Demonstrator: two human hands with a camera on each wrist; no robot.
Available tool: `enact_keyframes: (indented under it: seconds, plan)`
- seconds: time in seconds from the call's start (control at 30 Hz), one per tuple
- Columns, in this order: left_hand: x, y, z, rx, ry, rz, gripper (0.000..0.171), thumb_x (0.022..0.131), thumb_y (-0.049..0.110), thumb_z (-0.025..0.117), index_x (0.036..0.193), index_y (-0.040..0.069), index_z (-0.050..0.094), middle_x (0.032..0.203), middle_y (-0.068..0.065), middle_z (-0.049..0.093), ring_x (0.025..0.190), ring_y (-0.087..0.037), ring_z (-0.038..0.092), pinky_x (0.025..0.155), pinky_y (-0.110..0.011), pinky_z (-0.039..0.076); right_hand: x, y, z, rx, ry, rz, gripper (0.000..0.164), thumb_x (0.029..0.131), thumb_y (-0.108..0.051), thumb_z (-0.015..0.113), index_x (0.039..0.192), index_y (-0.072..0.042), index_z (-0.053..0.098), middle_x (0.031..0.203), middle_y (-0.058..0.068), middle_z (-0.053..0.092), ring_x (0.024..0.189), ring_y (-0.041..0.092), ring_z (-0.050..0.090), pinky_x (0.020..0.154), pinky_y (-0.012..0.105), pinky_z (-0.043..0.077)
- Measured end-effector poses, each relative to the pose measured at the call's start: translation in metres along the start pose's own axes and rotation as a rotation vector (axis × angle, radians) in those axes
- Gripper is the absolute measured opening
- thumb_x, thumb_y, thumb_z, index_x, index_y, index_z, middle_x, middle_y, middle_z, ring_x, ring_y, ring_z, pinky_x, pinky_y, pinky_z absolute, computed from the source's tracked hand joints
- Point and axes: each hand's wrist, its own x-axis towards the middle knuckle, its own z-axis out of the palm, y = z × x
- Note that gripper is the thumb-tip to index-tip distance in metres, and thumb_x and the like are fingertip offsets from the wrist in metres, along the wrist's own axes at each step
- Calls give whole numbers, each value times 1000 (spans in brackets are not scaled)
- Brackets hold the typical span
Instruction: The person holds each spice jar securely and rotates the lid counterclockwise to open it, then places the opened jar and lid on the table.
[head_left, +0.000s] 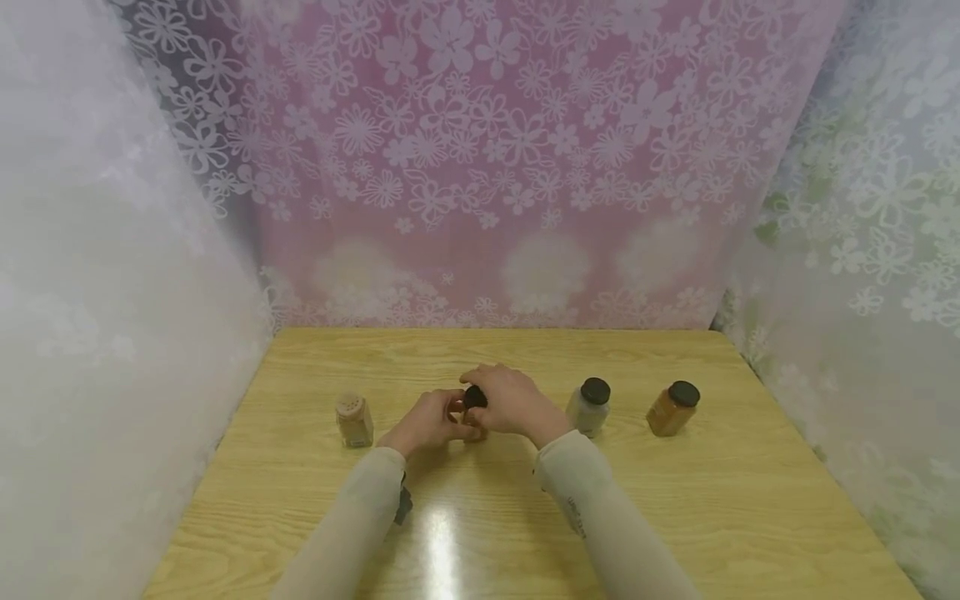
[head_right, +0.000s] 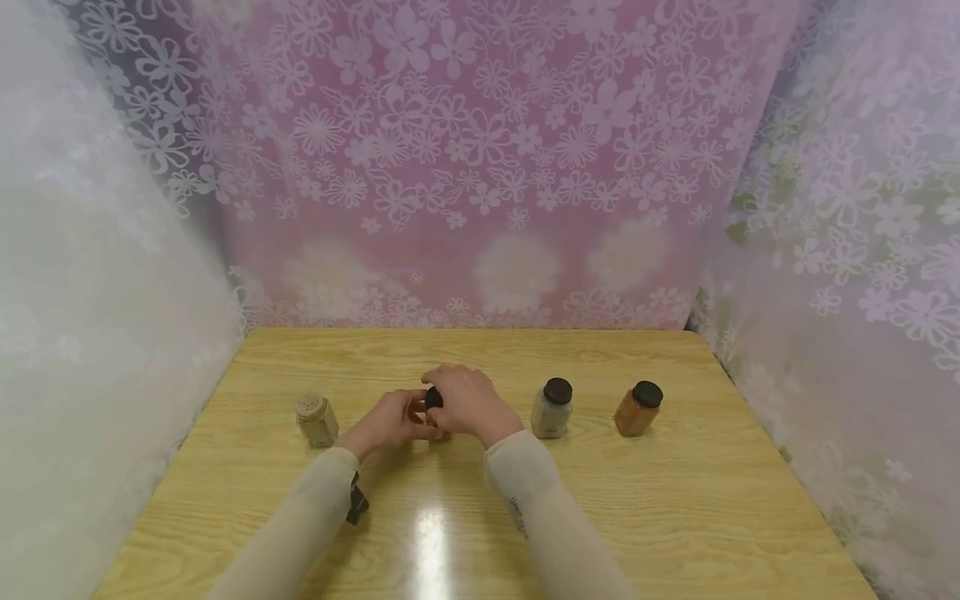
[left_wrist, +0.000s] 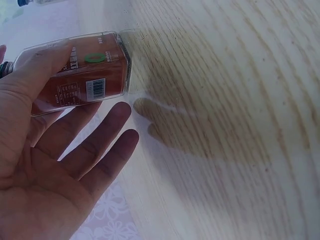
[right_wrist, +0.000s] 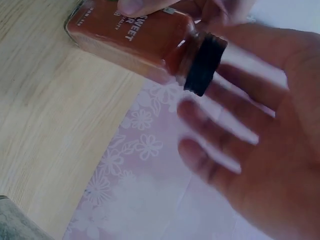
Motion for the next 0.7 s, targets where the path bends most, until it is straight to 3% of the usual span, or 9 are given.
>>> enact_keyframes:
  seconds: [0.07,0.13,0.2,0.27,0.47,0.57,0.7]
  plan:
    - [1,-1,0,29,-2,9,27,92,28,84,114,18,72,116,-5,76,103,-26,71,88,-44,60,1,-1,2,-66,35,59,54,99,-47,73,138,-10,65,132,13,70,115,33,69,94,51,59]
    - [1,-2,1,40,-3,13,25,92,30,84,110,19,71,110,-1,76,94,-20,69,83,-40,59,2,-3,4,-118,59,111,59,98,-58,69,130,-8,68,113,12,74,96,29,72,79,44,61]
    - [0,-3,1,25,-6,8,25,92,31,85,111,19,72,111,0,74,93,-17,69,82,-39,59,3,-4,6,-139,59,132,56,100,-59,66,118,-6,70,92,10,71,75,23,66,63,37,56]
    - [0,-4,2,-7,-8,-6,31,92,32,85,118,21,72,119,1,75,100,-17,72,90,-40,61,3,-4,6,-124,44,125,50,101,-54,67,112,-5,69,82,8,67,67,20,62,57,33,50]
    - [0,-5,0,-30,4,3,45,92,31,85,134,22,70,138,-10,71,125,-32,69,106,-52,56,2,-2,2,-20,-2,18,31,99,-27,76,124,-10,69,108,10,67,98,29,69,77,41,58]
    - [0,-4,-1,-13,8,12,50,92,30,85,138,20,68,140,-13,70,132,-34,65,108,-52,55,1,-1,0,10,-27,-24,36,97,-20,77,131,-13,69,112,10,63,94,25,64,83,44,58]
    - [-1,-4,0,-13,-1,16,53,92,29,85,141,18,66,141,-16,68,128,-34,67,105,-51,57,0,0,1,1,-34,-23,41,97,-21,76,136,-13,67,114,11,62,87,22,61,83,45,58]
